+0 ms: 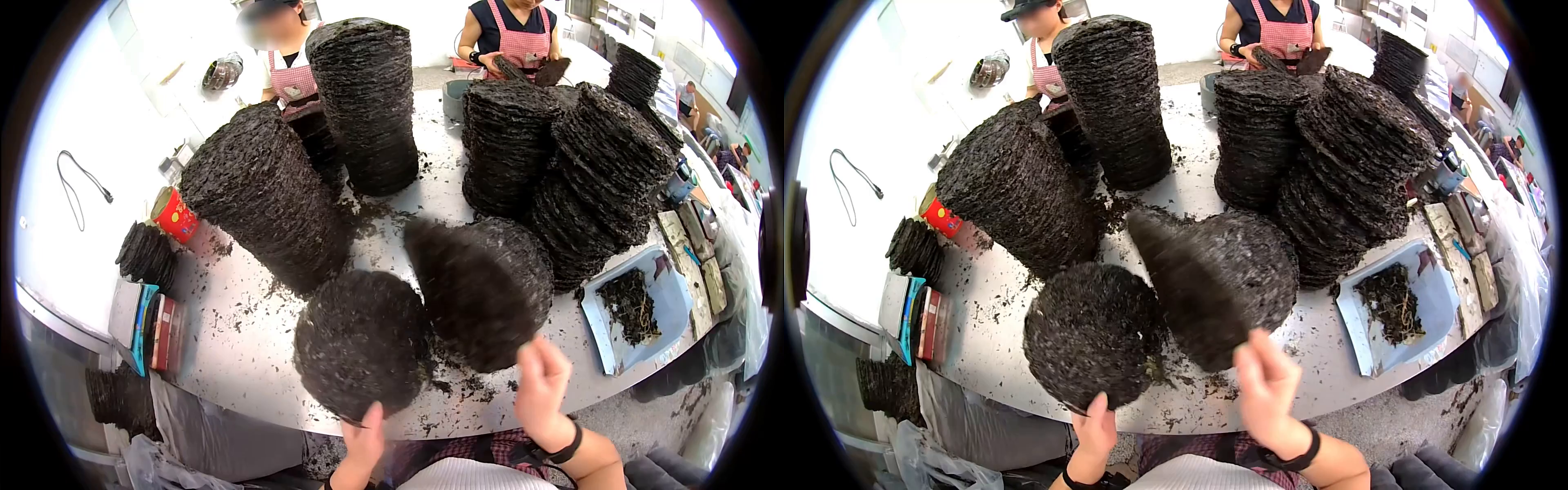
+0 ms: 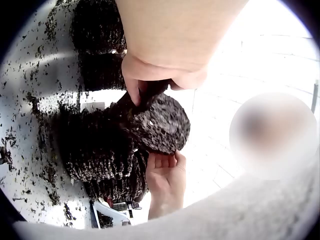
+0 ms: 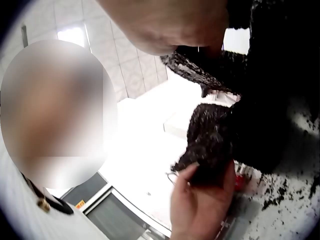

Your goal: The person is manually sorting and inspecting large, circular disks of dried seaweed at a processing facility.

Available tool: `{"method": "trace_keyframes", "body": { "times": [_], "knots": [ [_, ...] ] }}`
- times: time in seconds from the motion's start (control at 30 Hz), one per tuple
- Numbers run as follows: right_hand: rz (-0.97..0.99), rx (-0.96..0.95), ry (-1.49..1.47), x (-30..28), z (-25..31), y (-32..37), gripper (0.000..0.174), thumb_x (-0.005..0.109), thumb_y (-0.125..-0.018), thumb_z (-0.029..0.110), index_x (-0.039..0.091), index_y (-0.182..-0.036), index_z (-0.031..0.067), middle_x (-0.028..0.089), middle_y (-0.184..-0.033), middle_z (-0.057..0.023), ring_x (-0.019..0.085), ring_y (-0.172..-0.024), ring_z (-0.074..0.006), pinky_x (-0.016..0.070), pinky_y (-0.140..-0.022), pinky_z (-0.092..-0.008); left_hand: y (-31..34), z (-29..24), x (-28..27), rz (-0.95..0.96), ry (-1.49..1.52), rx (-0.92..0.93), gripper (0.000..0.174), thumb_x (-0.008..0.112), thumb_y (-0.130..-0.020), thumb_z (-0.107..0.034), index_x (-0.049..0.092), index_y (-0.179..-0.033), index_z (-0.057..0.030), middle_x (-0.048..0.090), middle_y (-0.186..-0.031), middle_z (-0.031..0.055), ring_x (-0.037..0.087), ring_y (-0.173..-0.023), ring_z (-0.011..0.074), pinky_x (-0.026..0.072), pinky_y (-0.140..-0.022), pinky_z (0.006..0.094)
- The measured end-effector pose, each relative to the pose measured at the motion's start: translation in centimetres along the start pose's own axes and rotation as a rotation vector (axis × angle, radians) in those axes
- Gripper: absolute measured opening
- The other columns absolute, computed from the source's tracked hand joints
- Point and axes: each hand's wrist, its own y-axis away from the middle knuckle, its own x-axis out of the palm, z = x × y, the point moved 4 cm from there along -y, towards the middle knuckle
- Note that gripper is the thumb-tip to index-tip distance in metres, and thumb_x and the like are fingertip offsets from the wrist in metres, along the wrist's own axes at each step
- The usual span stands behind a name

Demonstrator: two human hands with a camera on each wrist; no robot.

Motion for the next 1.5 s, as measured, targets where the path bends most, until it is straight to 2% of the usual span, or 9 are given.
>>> {"method": "trace_keyframes", "body": {
  "times": [0.07, 0.27, 0.47, 0.73, 1.0, 1.03, 1.17, 1.4, 1.5],
  "knots": [
    [-0.121, 0.022, -0.17, -1.4, 0.7, -2.3, 0.02, 0.05, -0.091, 0.003, 0.06, -0.106, -0.0064, 0.058, -0.097, 0.0013, 0.05, -0.087, -0.0059, 0.0391, -0.08, -0.0229, -0.8, 0.0, -0.1, -0.126, 0.081, -0.021, 0.053, 0.05, -0.09, -0.002, 0.031, -0.138, -0.0083, 0.045, -0.132, 0.0097, 0.049, -0.118, 0.0248, 0.044, -0.096, 0.0423],
    [-0.328, 0.424, -0.134, -6.7, -4.5, -3.6, 0.038, 0.059, -0.092, 0.024, 0.053, -0.124, 0.0058, 0.055, -0.111, 0.0044, 0.046, -0.094, -0.0045, 0.0351, -0.077, -0.0241, -3.5, -0.2, 0.3, -0.232, 0.318, -0.033, 0.05, 0.049, -0.092, -0.003, 0.03, -0.138, -0.0089, 0.046, -0.131, 0.0116, 0.05, -0.117, 0.0232, 0.0459, -0.096, 0.0399],
    [-0.273, 0.236, 0.032, -8.3, -6.1, -2.9, 0.047, 0.056, -0.092, 0.019, 0.042, -0.135, 0.006, 0.045, -0.132, -0.0049, 0.04, -0.121, -0.0162, 0.0316, -0.102, -0.0316, -5.8, -1.7, 4.9, -0.051, 0.283, -0.057, 0.046, 0.049, -0.092, -0.003, 0.035, -0.135, -0.0076, 0.048, -0.13, 0.0107, 0.051, -0.116, 0.0223, 0.0462, -0.096, 0.0397],
    [-0.18, 0.078, 0.018, -8.5, -7.8, -5.1, 0.044, 0.044, -0.096, 0.009, 0.036, -0.14, 0.0079, 0.033, -0.146, -0.0087, 0.028, -0.137, -0.0223, 0.0228, -0.112, -0.0373, -10.0, 1.9, 13.1, 0.213, -0.102, 0.014, 0.09, 0.069, -0.082, -0.011, 0.007, -0.147, -0.0199, 0.021, -0.147, 0.0148, 0.022, -0.135, 0.0267, 0.0254, -0.108, 0.0408],
    [-0.015, 0.459, -0.687, -2.3, -12.2, -8.7, 0.056, 0.031, -0.1, 0.044, 0.039, -0.137, 0.0014, 0.048, -0.134, -0.0108, 0.049, -0.12, -0.0246, 0.0377, -0.105, -0.0392, -11.0, 3.8, 13.8, 0.077, -0.048, -0.011, 0.089, 0.072, -0.08, -0.017, 0.012, -0.146, -0.011, 0.012, -0.151, 0.0167, 0.014, -0.14, 0.0278, 0.0138, -0.114, 0.0405],
    [0.097, 0.633, -0.759, -1.7, -10.5, -10.4, 0.056, 0.037, -0.099, 0.044, 0.036, -0.14, 0.0051, 0.038, -0.143, -0.009, 0.034, -0.132, -0.0195, 0.0315, -0.108, -0.0337, -11.5, 4.0, 13.4, 0.022, -0.02, -0.001, 0.088, 0.072, -0.08, -0.017, 0.013, -0.146, -0.0111, 0.012, -0.152, 0.0165, 0.013, -0.14, 0.0277, 0.0128, -0.114, 0.0401],
    [-0.004, 0.42, -0.341, -2.2, -10.9, -10.9, 0.059, 0.035, -0.1, 0.043, 0.034, -0.14, 0.0007, 0.037, -0.145, -0.0122, 0.034, -0.133, -0.0191, 0.022, -0.112, -0.0349, -13.8, 4.5, 12.4, -0.208, -0.018, -0.029, 0.082, 0.068, -0.082, -0.005, 0.016, -0.146, -0.0131, 0.019, -0.149, 0.0084, 0.027, -0.133, 0.0229, 0.0235, -0.111, 0.0367],
    [0.025, 0.511, -0.124, -4.9, -18.6, -4.8, 0.033, 0.044, -0.1, 0.023, 0.054, -0.116, -0.0044, 0.06, -0.114, -0.0133, 0.058, -0.106, -0.0202, 0.0456, -0.096, -0.0323, -19.2, 7.7, 15.5, -0.195, 0.082, -0.006, 0.082, 0.068, -0.084, -0.015, 0.014, -0.146, -0.0107, 0.012, -0.151, 0.0141, 0.013, -0.139, 0.0263, 0.0127, -0.114, 0.0411],
    [0.018, 0.442, -0.134, -5.0, -19.1, -4.4, 0.026, 0.046, -0.099, 0.017, 0.057, -0.109, -0.0047, 0.062, -0.108, -0.0115, 0.059, -0.103, -0.0177, 0.047, -0.093, -0.0291, -21.0, 8.4, 17.4, -0.289, -0.057, -0.059, 0.08, 0.065, -0.086, -0.009, 0.01, -0.145, -0.0097, 0.022, -0.146, 0.0133, 0.03, -0.13, 0.0218, 0.0245, -0.11, 0.0354]
  ]
}}
